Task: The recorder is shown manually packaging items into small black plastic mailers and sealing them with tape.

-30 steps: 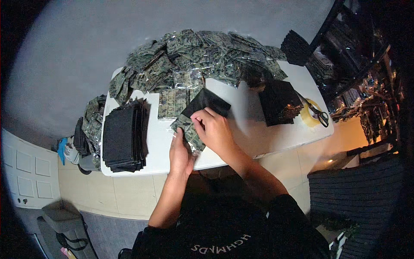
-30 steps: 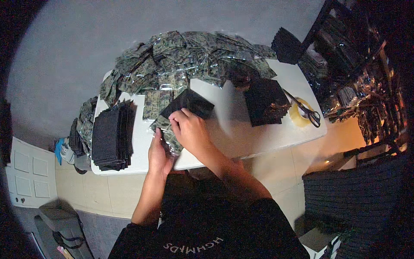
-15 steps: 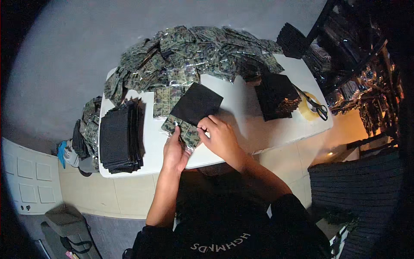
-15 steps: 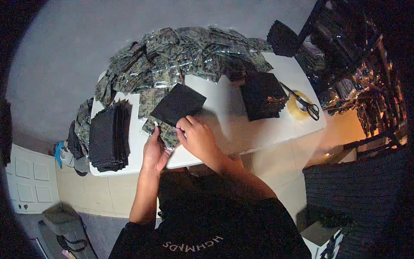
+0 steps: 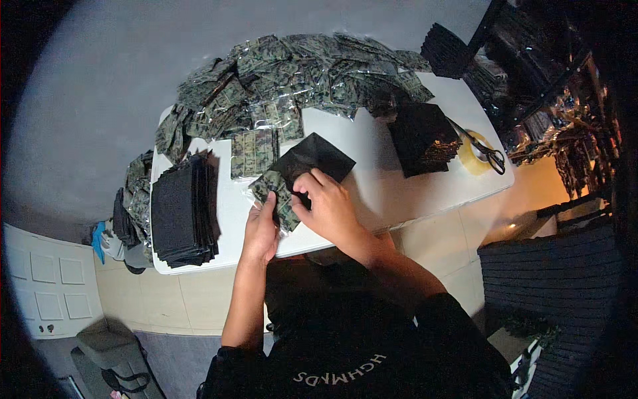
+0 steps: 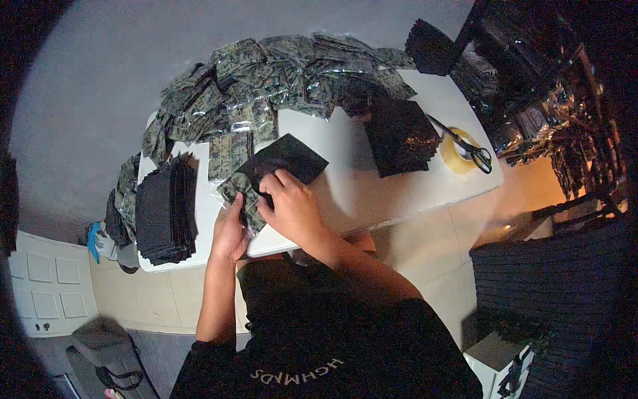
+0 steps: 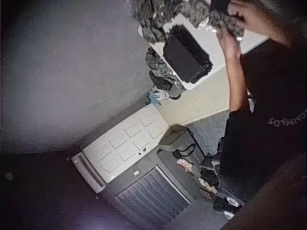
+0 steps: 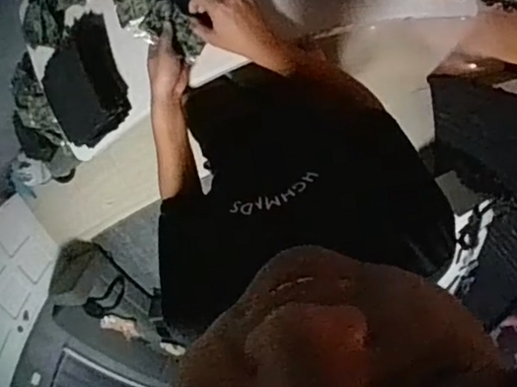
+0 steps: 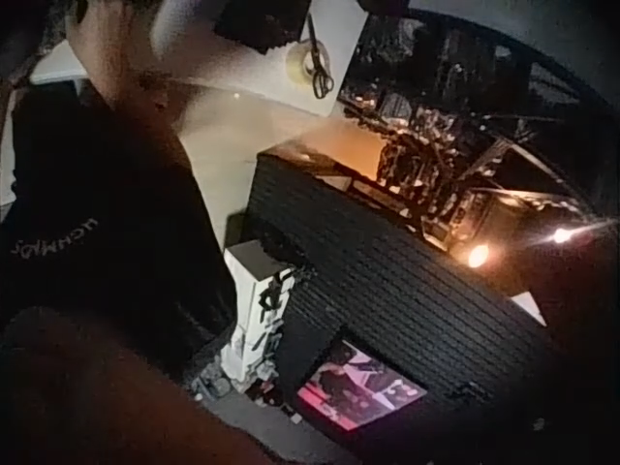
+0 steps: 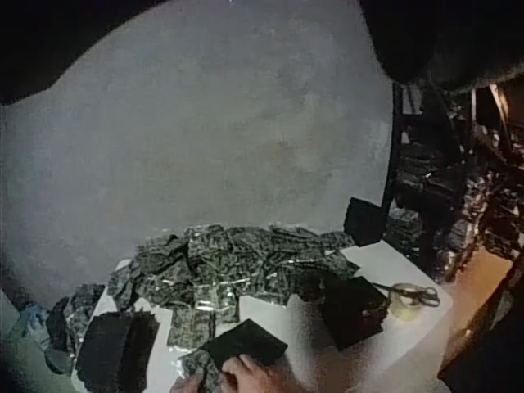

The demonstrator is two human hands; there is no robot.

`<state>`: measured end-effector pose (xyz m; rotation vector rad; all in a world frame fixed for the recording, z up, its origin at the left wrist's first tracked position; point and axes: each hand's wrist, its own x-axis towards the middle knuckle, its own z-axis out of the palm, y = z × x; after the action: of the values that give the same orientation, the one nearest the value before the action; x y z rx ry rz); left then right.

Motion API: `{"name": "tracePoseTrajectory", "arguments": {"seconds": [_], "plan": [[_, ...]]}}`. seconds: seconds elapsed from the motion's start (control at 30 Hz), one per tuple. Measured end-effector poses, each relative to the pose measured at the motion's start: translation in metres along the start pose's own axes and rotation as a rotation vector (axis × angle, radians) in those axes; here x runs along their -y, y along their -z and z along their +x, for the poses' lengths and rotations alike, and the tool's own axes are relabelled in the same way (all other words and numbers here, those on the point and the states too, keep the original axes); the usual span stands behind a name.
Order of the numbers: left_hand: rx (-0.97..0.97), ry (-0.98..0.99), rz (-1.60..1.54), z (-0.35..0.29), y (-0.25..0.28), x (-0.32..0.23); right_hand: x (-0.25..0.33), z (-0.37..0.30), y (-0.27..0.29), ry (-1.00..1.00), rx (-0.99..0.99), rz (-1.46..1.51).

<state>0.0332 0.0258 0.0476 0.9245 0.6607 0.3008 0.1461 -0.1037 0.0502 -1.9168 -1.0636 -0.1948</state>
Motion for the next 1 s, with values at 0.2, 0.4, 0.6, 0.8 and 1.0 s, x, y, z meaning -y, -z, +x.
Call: {"name": "tracePoseTrajectory", "arguments": {"seconds": [0.2, 0.4, 0.6, 0.8, 1.0], "plan": [[0.01, -0.089, 0.106, 0.001, 0.003, 0.004, -0.004, 0.023, -0.016, 0.003, -0.063, 0.034], [0.052, -0.109, 0.232, 0.011, 0.022, 0.009, 0.004, 0.024, -0.019, 0.19, -0.081, 0.114], [-0.094, -0.062, -0.127, 0.003, -0.001, 0.009, 0.008, 0.0, -0.011, 0.054, 0.003, 0.014], [-0.096, -0.057, -0.195, 0.009, -0.002, 0.016, 0.008, -0.006, -0.01, 0.017, 0.11, 0.112], [-0.038, -0.053, -0.026, 0.012, 0.0, -0.005, 0.018, 0.009, 0.001, 0.109, 0.125, 0.134]]}}
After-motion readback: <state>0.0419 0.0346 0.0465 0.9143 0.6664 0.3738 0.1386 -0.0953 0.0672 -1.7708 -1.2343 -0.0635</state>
